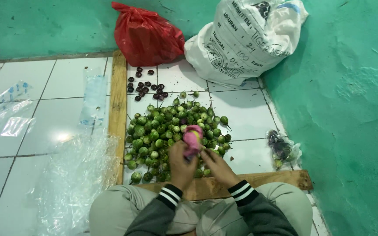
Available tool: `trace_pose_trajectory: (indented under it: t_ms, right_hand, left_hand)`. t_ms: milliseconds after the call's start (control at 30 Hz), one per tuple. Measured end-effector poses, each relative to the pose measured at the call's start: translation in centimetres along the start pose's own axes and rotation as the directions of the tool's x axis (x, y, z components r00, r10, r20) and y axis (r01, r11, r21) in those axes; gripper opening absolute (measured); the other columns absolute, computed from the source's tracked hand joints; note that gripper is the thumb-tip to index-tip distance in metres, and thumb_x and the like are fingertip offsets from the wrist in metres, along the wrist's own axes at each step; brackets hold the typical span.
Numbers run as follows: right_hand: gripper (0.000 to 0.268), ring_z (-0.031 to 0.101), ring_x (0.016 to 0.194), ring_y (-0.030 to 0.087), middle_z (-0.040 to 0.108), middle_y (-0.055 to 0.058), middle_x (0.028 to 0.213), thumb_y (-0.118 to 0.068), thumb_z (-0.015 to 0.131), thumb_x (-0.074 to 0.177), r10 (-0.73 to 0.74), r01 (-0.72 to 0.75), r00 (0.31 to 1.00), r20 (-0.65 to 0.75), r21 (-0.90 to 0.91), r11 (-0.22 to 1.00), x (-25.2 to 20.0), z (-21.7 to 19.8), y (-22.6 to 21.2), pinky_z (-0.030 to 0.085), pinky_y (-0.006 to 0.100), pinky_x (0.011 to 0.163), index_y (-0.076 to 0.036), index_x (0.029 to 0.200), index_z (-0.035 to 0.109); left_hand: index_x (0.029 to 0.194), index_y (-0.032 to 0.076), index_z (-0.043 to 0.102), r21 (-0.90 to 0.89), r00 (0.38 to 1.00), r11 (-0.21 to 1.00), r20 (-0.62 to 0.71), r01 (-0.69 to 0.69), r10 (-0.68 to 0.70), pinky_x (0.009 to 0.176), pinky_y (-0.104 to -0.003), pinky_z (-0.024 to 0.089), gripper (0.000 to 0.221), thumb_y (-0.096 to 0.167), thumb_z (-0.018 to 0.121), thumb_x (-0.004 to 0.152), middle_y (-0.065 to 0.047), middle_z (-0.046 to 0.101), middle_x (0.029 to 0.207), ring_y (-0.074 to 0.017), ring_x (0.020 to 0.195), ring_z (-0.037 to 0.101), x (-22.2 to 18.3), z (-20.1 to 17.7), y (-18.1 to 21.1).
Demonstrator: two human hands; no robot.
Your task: Cleaning and sorting small green fruits with a cloth and bagging them
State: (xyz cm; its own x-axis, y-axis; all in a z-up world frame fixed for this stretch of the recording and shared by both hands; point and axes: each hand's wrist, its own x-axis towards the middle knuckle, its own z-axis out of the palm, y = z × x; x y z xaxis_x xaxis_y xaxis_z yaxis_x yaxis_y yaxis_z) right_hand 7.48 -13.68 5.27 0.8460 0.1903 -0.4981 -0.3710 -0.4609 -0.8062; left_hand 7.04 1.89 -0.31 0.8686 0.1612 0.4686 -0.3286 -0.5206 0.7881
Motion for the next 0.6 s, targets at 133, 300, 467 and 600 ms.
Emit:
trace_pose_trajectory:
  t_ms: [133, 300, 467, 600]
  right_hand:
    - [0.061, 0.07, 0.12, 0.037, 0.072, 0.023, 0.125, -0.051, 0.053, 0.088, -0.1, 0.092, 0.995, -0.018, 0.582, 0.808, -1.2, -0.3, -1.5, 0.057, 0.047, 0.106, -0.006, 0.128, 0.063]
    - [0.064, 0.075, 0.1, 0.031, 0.077, 0.022, 0.114, -0.047, 0.029, 0.101, -0.132, 0.203, 0.975, -0.18, 0.475, 0.856, -4.5, -3.4, -4.6, 0.062, 0.04, 0.091, -0.002, 0.124, 0.068]
    - [0.059, 0.061, 0.075, 0.026, 0.071, 0.018, 0.105, -0.053, 0.041, 0.102, -0.151, 0.289, 0.957, -0.247, 0.793, 0.536, -3.0, -6.4, -3.0, 0.051, 0.04, 0.073, -0.003, 0.128, 0.06]
    - [0.069, 0.065, 0.104, 0.024, 0.065, 0.011, 0.121, -0.06, 0.049, 0.095, 0.028, 0.299, 0.949, -0.315, 0.922, 0.248, -3.5, -8.1, -4.4, 0.052, 0.036, 0.098, -0.006, 0.138, 0.048]
  left_hand:
    - [0.119, 0.001, 0.06, -0.418, 0.97, 0.906, 0.179, -0.074, 0.162, 0.08, -0.039, 0.046, 0.041, 0.004, 0.059, 0.078, -0.017, 0.061, 0.104, -0.0317, 0.093, 0.058, -2.0, -1.0, 7.8]
    - [0.135, 0.004, 0.061, -0.159, 0.93, 0.966, 0.275, -0.204, 0.242, 0.114, -0.057, 0.044, 0.045, 0.024, 0.067, 0.094, -0.02, 0.063, 0.137, -0.0377, 0.132, 0.057, -4.1, -0.8, 6.7]
    - [0.109, 0.008, 0.069, 0.011, 0.956, 1.0, 0.292, 0.016, -0.019, 0.102, -0.049, 0.051, 0.019, 0.018, 0.062, 0.093, -0.012, 0.07, 0.107, -0.031, 0.11, 0.068, -2.6, -1.8, 0.6]
    - [0.117, 0.009, 0.066, 0.369, 0.875, 0.905, 0.343, 0.21, -0.343, 0.089, -0.048, 0.056, 0.024, 0.023, 0.061, 0.098, -0.01, 0.064, 0.109, -0.0337, 0.111, 0.066, -1.5, -3.0, -4.1]
